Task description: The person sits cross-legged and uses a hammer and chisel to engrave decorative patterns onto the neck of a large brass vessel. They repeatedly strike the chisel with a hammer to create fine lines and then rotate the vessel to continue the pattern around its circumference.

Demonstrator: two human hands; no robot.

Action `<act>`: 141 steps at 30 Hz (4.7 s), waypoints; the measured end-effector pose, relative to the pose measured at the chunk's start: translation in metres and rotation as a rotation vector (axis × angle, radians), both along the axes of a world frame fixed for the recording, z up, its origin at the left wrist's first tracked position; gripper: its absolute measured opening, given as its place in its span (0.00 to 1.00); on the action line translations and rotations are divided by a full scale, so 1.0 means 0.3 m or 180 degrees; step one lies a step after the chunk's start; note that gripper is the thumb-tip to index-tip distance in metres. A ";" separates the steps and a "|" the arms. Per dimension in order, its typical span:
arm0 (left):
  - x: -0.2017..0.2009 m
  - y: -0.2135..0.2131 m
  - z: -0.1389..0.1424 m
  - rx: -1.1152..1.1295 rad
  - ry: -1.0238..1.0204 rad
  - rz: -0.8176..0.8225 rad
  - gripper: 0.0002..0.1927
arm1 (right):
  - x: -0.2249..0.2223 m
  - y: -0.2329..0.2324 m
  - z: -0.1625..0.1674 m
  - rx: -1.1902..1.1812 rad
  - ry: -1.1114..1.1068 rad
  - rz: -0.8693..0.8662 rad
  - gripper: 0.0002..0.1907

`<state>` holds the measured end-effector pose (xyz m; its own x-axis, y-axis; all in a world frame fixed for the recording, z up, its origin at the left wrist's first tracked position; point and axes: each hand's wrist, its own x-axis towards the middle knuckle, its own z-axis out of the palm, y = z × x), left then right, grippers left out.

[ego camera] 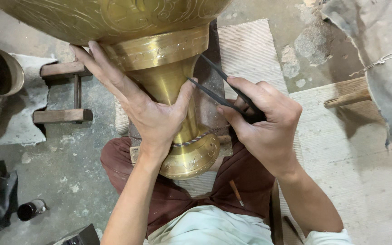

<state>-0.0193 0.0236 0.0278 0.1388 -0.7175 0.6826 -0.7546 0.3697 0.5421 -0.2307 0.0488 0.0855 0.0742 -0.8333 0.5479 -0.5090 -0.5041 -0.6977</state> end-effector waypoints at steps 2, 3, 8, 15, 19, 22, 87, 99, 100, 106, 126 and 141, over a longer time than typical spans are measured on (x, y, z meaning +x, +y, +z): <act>-0.001 0.001 0.001 0.0010 0.0028 -0.0004 0.71 | 0.001 0.001 0.001 -0.0003 0.0001 0.0002 0.27; -0.002 0.001 0.001 0.0011 0.0042 -0.0005 0.71 | 0.001 0.001 0.001 -0.0005 0.0002 0.0003 0.27; -0.002 0.000 0.001 -0.0006 0.0036 -0.0001 0.70 | 0.005 0.006 0.000 0.0017 -0.0050 0.0007 0.27; -0.003 0.000 0.002 -0.0003 0.0059 -0.0011 0.70 | 0.007 0.004 -0.002 -0.0029 -0.0069 0.0020 0.28; -0.004 0.000 0.002 -0.0005 0.0061 -0.0014 0.70 | 0.009 0.005 -0.003 -0.0046 -0.0084 0.0008 0.27; -0.003 0.002 0.003 0.0004 0.0069 -0.0038 0.70 | 0.010 0.010 -0.003 -0.0056 -0.0045 -0.0050 0.27; -0.004 0.004 -0.001 -0.0118 -0.0101 -0.0010 0.67 | 0.034 0.040 0.070 -0.0226 0.1243 -0.0236 0.24; -0.030 0.004 0.025 0.0009 0.0488 -0.0348 0.68 | 0.109 0.050 0.206 -0.0386 0.3059 0.0276 0.20; -0.029 0.006 0.024 0.0033 0.0512 -0.0408 0.68 | 0.116 0.050 0.209 -0.0369 0.3152 0.0264 0.22; -0.027 0.006 0.017 0.0061 0.0654 -0.0635 0.68 | 0.161 0.059 0.218 -0.0294 0.3510 0.0176 0.27; 0.007 -0.046 -0.079 0.0244 0.2020 -0.0973 0.49 | 0.060 -0.009 0.215 -0.0166 0.3113 0.0343 0.24; 0.003 -0.032 -0.039 0.0527 0.1883 -0.0801 0.60 | 0.046 -0.007 0.195 -0.0192 0.2982 0.0440 0.25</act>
<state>-0.0184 0.0140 0.0162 0.2708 -0.8659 0.4205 -0.2137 0.3719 0.9034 -0.2169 0.0466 0.1440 0.6015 -0.7564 0.2571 -0.7816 -0.6237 -0.0064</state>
